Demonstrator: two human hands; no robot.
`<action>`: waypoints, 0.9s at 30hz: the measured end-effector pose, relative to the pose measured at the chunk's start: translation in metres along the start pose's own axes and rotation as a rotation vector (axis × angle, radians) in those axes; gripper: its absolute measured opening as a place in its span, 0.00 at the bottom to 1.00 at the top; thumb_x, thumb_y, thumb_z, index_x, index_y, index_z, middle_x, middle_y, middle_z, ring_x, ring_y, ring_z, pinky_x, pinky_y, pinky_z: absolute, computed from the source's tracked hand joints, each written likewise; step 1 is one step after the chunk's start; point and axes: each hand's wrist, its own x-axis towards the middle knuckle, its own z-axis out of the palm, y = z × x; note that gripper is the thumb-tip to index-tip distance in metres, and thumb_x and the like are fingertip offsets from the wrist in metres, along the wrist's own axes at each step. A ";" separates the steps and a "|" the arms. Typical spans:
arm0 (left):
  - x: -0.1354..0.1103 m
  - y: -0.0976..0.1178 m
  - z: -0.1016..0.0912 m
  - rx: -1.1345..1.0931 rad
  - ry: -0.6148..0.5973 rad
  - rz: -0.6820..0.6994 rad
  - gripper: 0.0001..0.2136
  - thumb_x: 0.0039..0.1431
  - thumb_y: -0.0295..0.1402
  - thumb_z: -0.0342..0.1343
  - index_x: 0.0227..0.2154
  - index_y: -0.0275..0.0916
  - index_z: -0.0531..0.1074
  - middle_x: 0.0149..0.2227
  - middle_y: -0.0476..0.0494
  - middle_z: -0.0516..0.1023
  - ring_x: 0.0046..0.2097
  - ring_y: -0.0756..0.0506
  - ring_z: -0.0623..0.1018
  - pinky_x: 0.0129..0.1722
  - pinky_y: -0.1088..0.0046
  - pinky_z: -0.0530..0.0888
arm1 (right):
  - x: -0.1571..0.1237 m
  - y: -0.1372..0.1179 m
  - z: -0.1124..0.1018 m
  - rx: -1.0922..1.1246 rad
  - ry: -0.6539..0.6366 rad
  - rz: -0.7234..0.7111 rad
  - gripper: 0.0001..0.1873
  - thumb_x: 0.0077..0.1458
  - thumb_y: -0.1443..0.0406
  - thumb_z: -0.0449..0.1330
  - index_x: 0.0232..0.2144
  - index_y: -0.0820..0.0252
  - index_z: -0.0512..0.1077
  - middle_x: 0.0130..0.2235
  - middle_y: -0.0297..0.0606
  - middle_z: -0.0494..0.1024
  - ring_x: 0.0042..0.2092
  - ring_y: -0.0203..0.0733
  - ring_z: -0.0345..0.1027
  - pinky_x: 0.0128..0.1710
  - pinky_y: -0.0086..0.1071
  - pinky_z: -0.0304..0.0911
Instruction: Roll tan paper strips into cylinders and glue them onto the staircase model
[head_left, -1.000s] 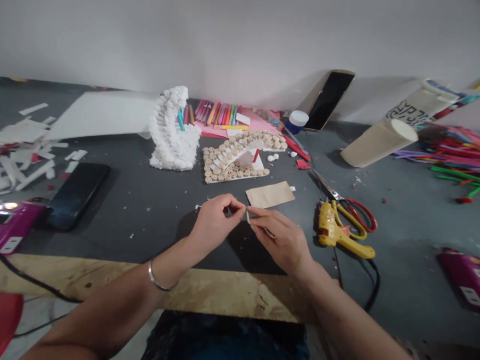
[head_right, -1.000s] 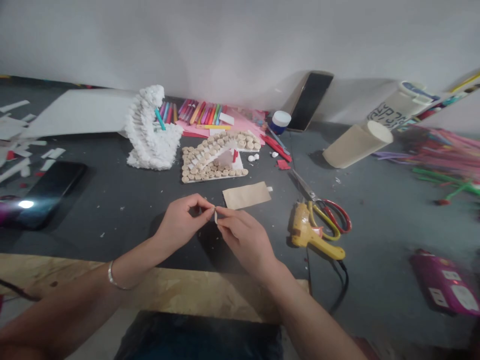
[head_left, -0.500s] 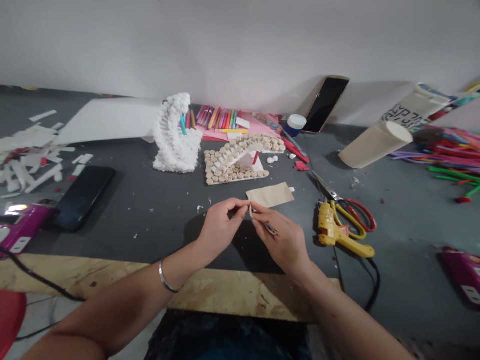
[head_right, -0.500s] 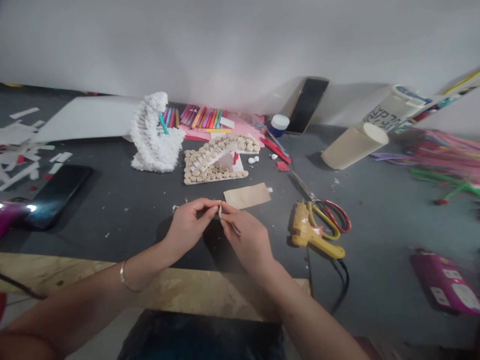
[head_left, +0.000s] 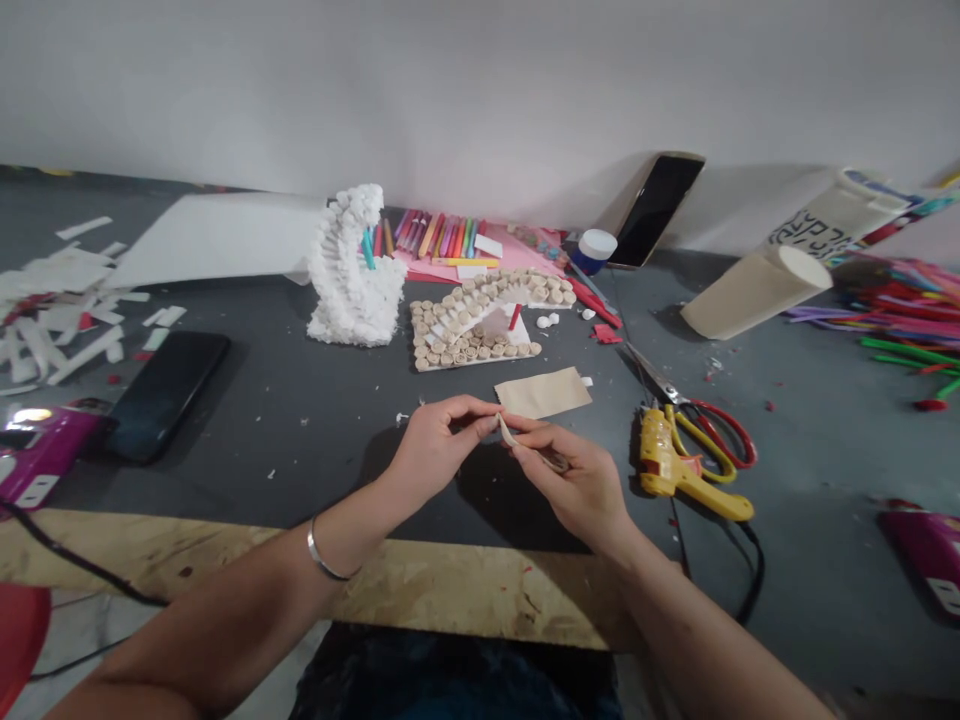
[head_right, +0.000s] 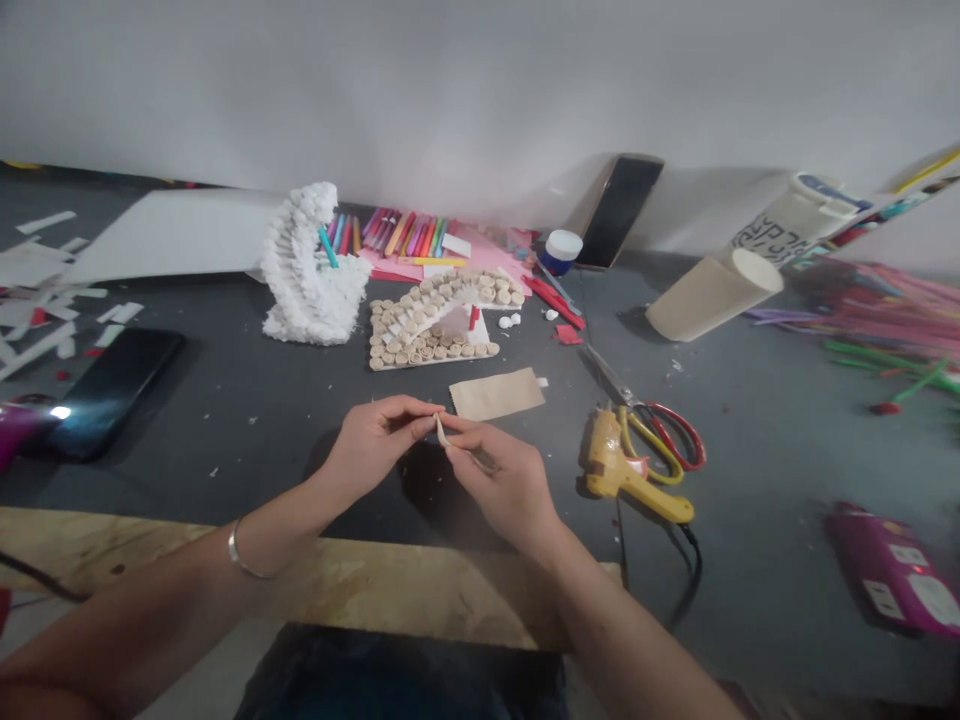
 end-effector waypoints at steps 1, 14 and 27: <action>0.000 0.000 0.000 0.020 0.003 0.016 0.07 0.58 0.33 0.58 0.35 0.40 0.80 0.36 0.46 0.84 0.37 0.47 0.81 0.37 0.74 0.75 | 0.000 -0.001 -0.001 -0.050 0.006 -0.044 0.05 0.57 0.69 0.59 0.33 0.57 0.76 0.46 0.42 0.82 0.43 0.42 0.79 0.42 0.32 0.74; -0.003 0.002 0.006 0.369 0.104 0.094 0.04 0.58 0.31 0.58 0.30 0.39 0.77 0.31 0.48 0.82 0.32 0.48 0.79 0.32 0.75 0.72 | 0.002 0.004 0.001 -0.292 0.027 -0.205 0.07 0.57 0.71 0.59 0.33 0.56 0.76 0.40 0.38 0.83 0.41 0.40 0.78 0.42 0.33 0.73; -0.006 -0.006 0.011 0.177 0.073 0.061 0.08 0.62 0.34 0.55 0.37 0.40 0.78 0.37 0.46 0.83 0.37 0.47 0.81 0.34 0.74 0.75 | -0.001 0.007 0.006 -0.198 0.136 -0.111 0.06 0.57 0.69 0.60 0.33 0.56 0.77 0.40 0.39 0.83 0.42 0.41 0.79 0.43 0.34 0.73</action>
